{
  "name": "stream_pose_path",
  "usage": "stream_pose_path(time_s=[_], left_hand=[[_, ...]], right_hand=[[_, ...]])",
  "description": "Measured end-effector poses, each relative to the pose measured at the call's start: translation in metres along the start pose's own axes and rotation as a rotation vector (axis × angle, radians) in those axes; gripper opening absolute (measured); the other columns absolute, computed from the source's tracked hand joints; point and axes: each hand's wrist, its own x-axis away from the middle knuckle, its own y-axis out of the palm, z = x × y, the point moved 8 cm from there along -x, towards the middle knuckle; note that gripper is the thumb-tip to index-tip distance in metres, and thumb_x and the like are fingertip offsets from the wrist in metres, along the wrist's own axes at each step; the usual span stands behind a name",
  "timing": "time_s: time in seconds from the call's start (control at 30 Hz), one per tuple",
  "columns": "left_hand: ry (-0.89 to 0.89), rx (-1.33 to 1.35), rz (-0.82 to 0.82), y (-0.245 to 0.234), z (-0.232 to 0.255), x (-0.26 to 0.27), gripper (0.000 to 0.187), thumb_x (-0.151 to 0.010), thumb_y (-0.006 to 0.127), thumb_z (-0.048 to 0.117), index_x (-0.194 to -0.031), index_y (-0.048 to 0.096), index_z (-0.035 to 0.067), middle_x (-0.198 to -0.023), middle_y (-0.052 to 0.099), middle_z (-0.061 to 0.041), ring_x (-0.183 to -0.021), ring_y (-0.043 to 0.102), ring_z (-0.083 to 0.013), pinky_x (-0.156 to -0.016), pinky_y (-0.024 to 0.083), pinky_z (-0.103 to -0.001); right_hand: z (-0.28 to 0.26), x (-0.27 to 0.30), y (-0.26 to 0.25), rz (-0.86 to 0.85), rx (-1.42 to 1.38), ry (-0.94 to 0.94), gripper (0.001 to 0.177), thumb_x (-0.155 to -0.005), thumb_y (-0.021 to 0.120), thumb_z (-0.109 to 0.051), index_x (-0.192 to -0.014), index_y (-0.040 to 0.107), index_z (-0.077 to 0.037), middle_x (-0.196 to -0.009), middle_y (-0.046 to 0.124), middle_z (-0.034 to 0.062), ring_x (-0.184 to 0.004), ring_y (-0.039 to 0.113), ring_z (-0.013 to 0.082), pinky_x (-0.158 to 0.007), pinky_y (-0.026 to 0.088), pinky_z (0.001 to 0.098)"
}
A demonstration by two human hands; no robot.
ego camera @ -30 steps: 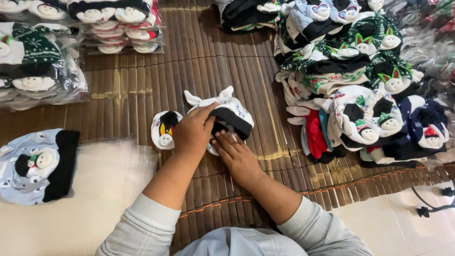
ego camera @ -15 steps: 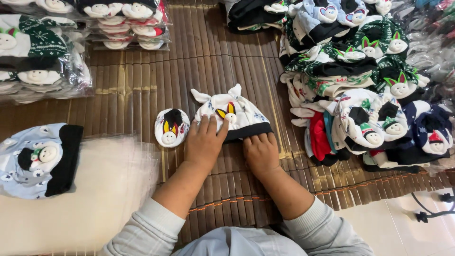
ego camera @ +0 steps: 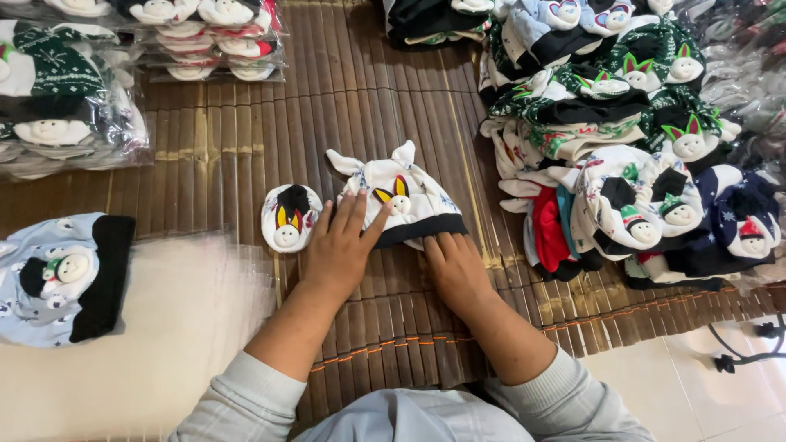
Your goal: Folding baby hats and placing them into individual plastic bags for packaging
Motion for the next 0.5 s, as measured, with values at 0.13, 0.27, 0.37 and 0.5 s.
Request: stream_pose_path(time_s=[0.13, 0.27, 0.37, 0.5], left_hand=[[-0.001, 0.084, -0.080, 0.021, -0.006, 0.014, 0.060, -0.094, 0.053, 0.010, -0.153, 0.049, 0.021, -0.142, 0.056, -0.023, -0.135, 0.053, -0.0394, -0.112, 0.037, -0.060], [-0.038, 0.118, -0.162, 0.044, -0.015, 0.026, 0.076, -0.082, 0.067, 0.014, -0.155, 0.047, 0.021, -0.147, 0.051, -0.022, -0.139, 0.049, -0.0399, -0.111, 0.040, -0.058], [-0.041, 0.121, -0.130, 0.042, -0.016, 0.028, 0.080, -0.079, 0.070, 0.014, -0.155, 0.046, 0.020, -0.146, 0.052, -0.023, -0.140, 0.049, -0.0406, -0.112, 0.041, -0.056], [-0.046, 0.136, -0.025, 0.036, -0.014, 0.027, 0.069, -0.083, 0.064, 0.012, -0.150, 0.053, 0.015, -0.142, 0.055, -0.024, -0.137, 0.051, -0.0418, -0.111, 0.043, -0.053]], right_hand=[[-0.002, 0.005, 0.003, -0.081, -0.040, -0.046, 0.022, -0.091, 0.063, -0.017, -0.109, 0.065, -0.004, -0.087, 0.057, 0.0132, -0.079, 0.062, 0.0348, -0.079, 0.050, 0.0445], [0.003, 0.006, -0.012, -0.054, -0.140, -0.009, 0.025, -0.093, 0.066, -0.018, -0.113, 0.066, -0.002, -0.098, 0.063, 0.0167, -0.090, 0.066, 0.0369, -0.086, 0.052, 0.0454], [0.014, 0.004, -0.031, 0.049, -0.323, 0.093, 0.024, -0.099, 0.059, -0.016, -0.116, 0.069, -0.002, -0.103, 0.066, 0.0193, -0.096, 0.068, 0.0398, -0.089, 0.055, 0.0449], [0.032, -0.008, -0.051, 0.159, -0.297, 0.241, 0.027, -0.085, 0.063, -0.002, -0.106, 0.077, -0.013, -0.102, 0.073, 0.0042, -0.093, 0.070, 0.0276, -0.085, 0.055, 0.0383]])
